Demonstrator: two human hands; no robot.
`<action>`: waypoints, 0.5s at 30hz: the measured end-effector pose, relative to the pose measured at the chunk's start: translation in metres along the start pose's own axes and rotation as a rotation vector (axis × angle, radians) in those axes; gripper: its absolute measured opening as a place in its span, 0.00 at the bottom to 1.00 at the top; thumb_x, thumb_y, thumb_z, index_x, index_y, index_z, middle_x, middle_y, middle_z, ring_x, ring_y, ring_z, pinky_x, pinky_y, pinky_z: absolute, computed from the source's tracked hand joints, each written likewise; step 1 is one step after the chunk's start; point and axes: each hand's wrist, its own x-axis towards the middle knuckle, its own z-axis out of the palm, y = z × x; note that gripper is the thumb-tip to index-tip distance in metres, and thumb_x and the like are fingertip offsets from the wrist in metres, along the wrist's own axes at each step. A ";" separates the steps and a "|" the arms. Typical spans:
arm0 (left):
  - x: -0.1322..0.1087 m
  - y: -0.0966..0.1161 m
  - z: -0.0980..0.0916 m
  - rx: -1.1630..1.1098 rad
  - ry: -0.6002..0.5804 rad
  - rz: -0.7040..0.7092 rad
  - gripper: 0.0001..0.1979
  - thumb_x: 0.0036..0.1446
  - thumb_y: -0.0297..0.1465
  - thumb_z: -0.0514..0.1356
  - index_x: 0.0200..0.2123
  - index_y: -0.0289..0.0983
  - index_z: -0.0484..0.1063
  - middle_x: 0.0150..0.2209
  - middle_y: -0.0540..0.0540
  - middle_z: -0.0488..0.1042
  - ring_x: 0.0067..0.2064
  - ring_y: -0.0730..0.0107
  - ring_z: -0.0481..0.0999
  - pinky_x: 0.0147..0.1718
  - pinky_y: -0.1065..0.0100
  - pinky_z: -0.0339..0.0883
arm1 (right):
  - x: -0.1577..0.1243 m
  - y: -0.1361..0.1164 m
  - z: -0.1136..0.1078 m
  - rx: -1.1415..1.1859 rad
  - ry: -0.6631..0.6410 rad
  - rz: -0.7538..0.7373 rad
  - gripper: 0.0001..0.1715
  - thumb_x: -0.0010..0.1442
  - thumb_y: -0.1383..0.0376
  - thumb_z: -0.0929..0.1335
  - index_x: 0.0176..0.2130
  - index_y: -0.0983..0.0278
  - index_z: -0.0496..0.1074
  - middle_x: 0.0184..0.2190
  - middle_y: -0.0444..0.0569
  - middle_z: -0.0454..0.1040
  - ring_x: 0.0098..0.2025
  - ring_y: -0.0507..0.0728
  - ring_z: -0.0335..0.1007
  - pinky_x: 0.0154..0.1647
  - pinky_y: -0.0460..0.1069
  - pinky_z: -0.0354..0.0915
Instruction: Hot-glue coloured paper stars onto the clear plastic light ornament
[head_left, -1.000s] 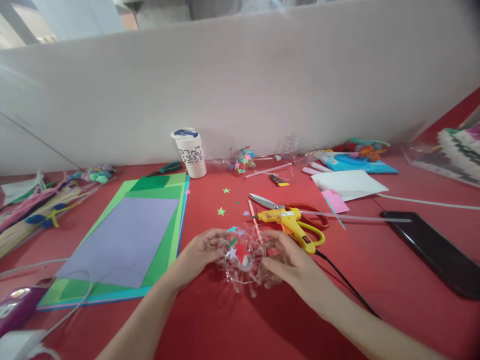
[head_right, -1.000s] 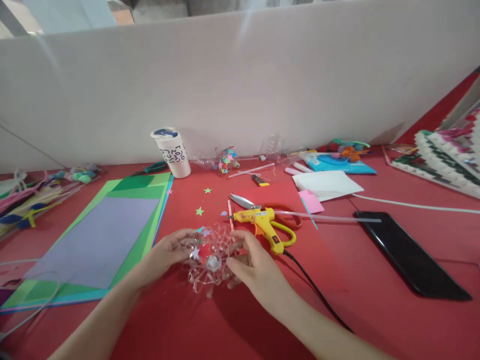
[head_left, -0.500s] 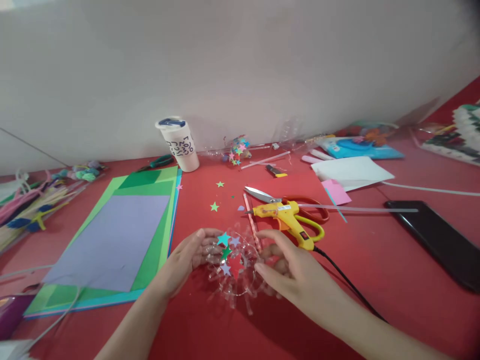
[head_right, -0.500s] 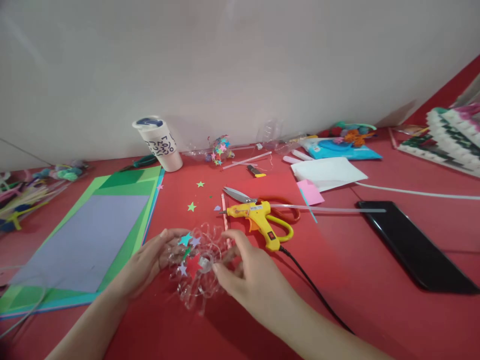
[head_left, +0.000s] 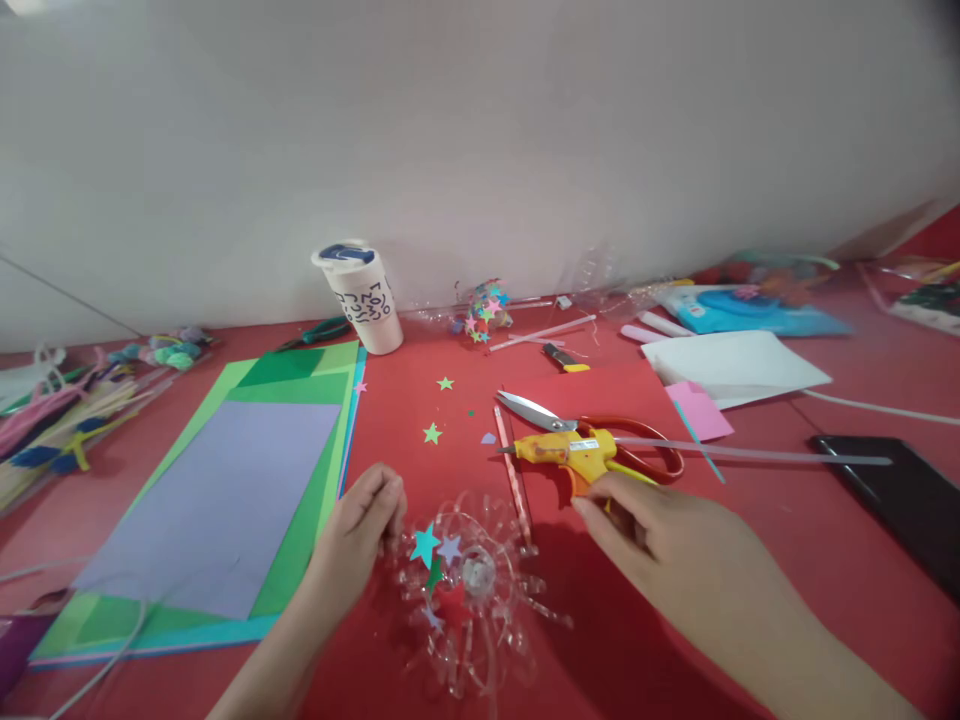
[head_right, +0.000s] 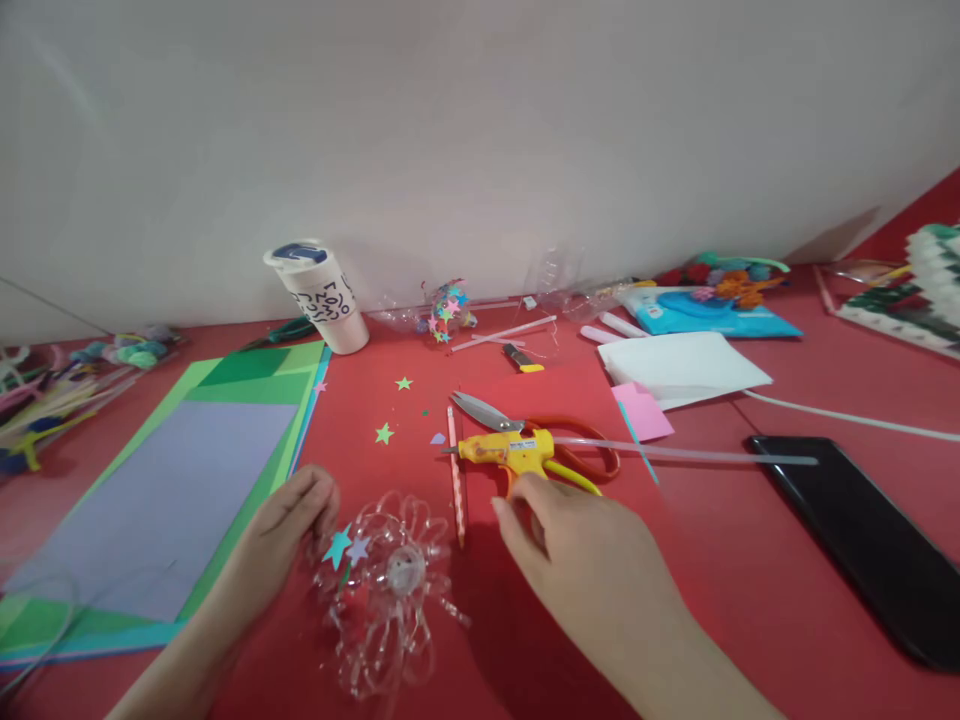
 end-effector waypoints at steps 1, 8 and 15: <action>0.000 0.002 0.000 0.017 0.002 0.011 0.19 0.58 0.40 0.54 0.18 0.39 0.57 0.16 0.57 0.59 0.18 0.78 0.58 0.21 0.73 0.55 | 0.005 0.004 0.002 -0.096 0.007 0.023 0.14 0.58 0.57 0.61 0.25 0.60 0.66 0.17 0.45 0.71 0.17 0.56 0.66 0.18 0.46 0.45; -0.002 0.010 0.002 0.080 -0.040 -0.051 0.15 0.52 0.38 0.58 0.19 0.39 0.59 0.15 0.56 0.63 0.19 0.76 0.63 0.23 0.72 0.59 | 0.017 0.015 0.007 -0.263 0.007 0.077 0.15 0.59 0.55 0.60 0.26 0.60 0.64 0.19 0.49 0.73 0.19 0.59 0.68 0.18 0.46 0.41; 0.032 0.033 -0.010 0.183 -0.076 0.029 0.06 0.50 0.34 0.58 0.29 0.37 0.69 0.22 0.53 0.69 0.23 0.75 0.67 0.24 0.72 0.60 | 0.027 0.021 0.011 -0.001 -0.050 0.199 0.14 0.53 0.56 0.65 0.23 0.59 0.60 0.20 0.47 0.70 0.19 0.56 0.65 0.18 0.46 0.45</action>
